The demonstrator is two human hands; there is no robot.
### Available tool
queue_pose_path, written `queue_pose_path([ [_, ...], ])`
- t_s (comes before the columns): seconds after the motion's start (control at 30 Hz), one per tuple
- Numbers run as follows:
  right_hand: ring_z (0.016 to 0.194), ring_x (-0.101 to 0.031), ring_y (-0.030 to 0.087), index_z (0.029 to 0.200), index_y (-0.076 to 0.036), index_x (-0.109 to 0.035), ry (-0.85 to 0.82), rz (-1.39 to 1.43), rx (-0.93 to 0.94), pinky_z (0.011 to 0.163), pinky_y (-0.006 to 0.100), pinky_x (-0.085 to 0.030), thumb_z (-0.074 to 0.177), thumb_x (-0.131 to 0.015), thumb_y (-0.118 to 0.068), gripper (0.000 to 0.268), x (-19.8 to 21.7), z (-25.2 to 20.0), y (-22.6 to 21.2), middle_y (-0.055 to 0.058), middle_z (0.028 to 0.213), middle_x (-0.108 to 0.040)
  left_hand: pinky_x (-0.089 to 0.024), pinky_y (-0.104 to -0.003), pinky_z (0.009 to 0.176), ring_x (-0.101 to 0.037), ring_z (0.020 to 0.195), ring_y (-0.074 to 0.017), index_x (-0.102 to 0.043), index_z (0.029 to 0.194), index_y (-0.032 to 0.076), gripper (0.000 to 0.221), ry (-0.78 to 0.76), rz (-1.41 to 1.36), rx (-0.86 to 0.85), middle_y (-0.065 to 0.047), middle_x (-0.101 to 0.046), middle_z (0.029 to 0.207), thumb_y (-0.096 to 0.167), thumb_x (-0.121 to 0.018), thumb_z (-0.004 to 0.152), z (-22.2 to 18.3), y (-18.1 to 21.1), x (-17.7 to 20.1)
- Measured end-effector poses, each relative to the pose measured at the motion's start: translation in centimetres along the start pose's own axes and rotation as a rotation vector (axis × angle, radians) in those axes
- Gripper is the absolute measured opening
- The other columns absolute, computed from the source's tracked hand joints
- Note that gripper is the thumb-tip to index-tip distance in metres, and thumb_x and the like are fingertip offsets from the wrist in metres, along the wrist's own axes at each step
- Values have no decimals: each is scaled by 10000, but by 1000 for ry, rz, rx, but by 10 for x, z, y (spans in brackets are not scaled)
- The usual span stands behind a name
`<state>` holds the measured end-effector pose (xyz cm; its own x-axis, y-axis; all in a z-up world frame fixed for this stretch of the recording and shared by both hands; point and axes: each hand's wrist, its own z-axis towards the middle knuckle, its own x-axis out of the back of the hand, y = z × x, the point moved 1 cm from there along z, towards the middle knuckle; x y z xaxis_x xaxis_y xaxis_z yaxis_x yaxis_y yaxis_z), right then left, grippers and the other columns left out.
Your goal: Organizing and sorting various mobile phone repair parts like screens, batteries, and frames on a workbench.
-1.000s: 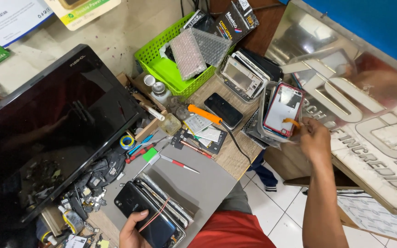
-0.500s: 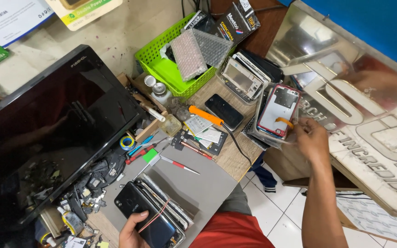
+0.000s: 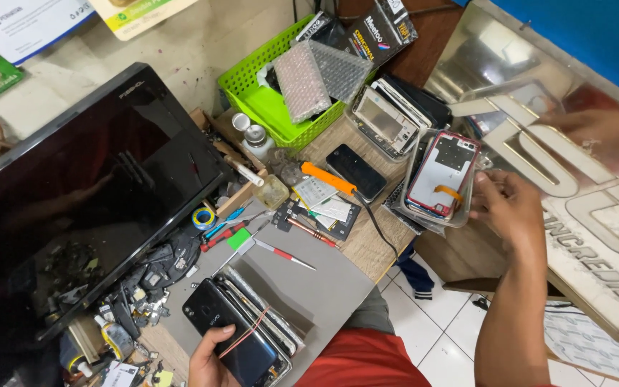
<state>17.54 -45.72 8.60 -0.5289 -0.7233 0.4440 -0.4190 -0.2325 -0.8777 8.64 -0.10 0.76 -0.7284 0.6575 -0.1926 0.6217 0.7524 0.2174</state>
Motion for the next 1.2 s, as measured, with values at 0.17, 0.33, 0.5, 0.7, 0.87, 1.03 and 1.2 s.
queue_pose_path([
  [0.17, 736, -681, 339, 1352, -55, -612, -59, -62, -62, 629, 429, -628, 1035, -601, -237, 366, -4, 15, 18, 268, 1192, -626, -567, -390, 801, -681, 865, -277, -720, 1111, 192, 241, -5, -12, -23, -52, -716, 955, 167, -635, 887, 40, -11, 27],
  [0.33, 1140, -646, 469, 1236, -1, -719, 22, -209, 233, 972, 564, -504, 933, -682, -156, 343, -13, 5, 18, 279, 1176, -699, -545, -447, 1028, -680, 1165, -393, -671, 1084, -33, 285, -257, 106, -662, -297, -680, 1290, -33, -586, 812, 67, -27, 38],
  [0.5, 1112, -674, 412, 1201, -71, -754, 51, -267, 224, 967, 518, -523, 895, -695, -196, 336, -3, 24, 39, 207, 1137, -733, -544, -396, 988, -676, 1107, -333, -674, 1179, 3, 342, -199, 155, -446, -229, -692, 1228, 38, -579, 852, 60, -11, 8],
  [0.7, 736, -695, 223, 1199, -8, -696, -49, -25, 72, 561, 354, -594, 977, -657, -145, 264, -3, 30, 31, 159, 959, -703, -557, -379, 902, -679, 975, -287, -694, 1226, 51, 391, -95, -25, -255, -149, -716, 1105, 110, -572, 859, 27, -1, -5],
  [0.87, 935, -652, 297, 1289, -67, -711, 161, -307, 208, 795, 431, -509, 1022, -682, -357, 396, 4, 3, -39, 181, 1101, -725, -494, -509, 1013, -622, 1070, -348, -645, 1307, 96, 443, -122, -15, 13, -156, -677, 1180, 209, -530, 894, -20, 8, -33],
  [1.03, 937, -706, 254, 1338, -67, -636, -30, -247, 648, 742, 418, -547, 962, -760, -377, 503, -52, 30, -103, 138, 1115, -726, -559, -440, 803, -673, 847, -329, -709, 1061, 107, 229, -32, 18, 51, -143, -711, 937, 212, -649, 868, 13, 8, -13],
  [1.2, 1279, -478, 424, 1446, -91, -532, -143, -772, 919, 1012, 531, -416, 810, -758, -692, 903, -186, 59, -169, 254, 1384, -554, -557, -445, 840, -669, 881, -320, -715, 1119, 129, 270, -43, -6, 15, -125, -718, 984, 207, -636, 872, 29, 5, -7],
])
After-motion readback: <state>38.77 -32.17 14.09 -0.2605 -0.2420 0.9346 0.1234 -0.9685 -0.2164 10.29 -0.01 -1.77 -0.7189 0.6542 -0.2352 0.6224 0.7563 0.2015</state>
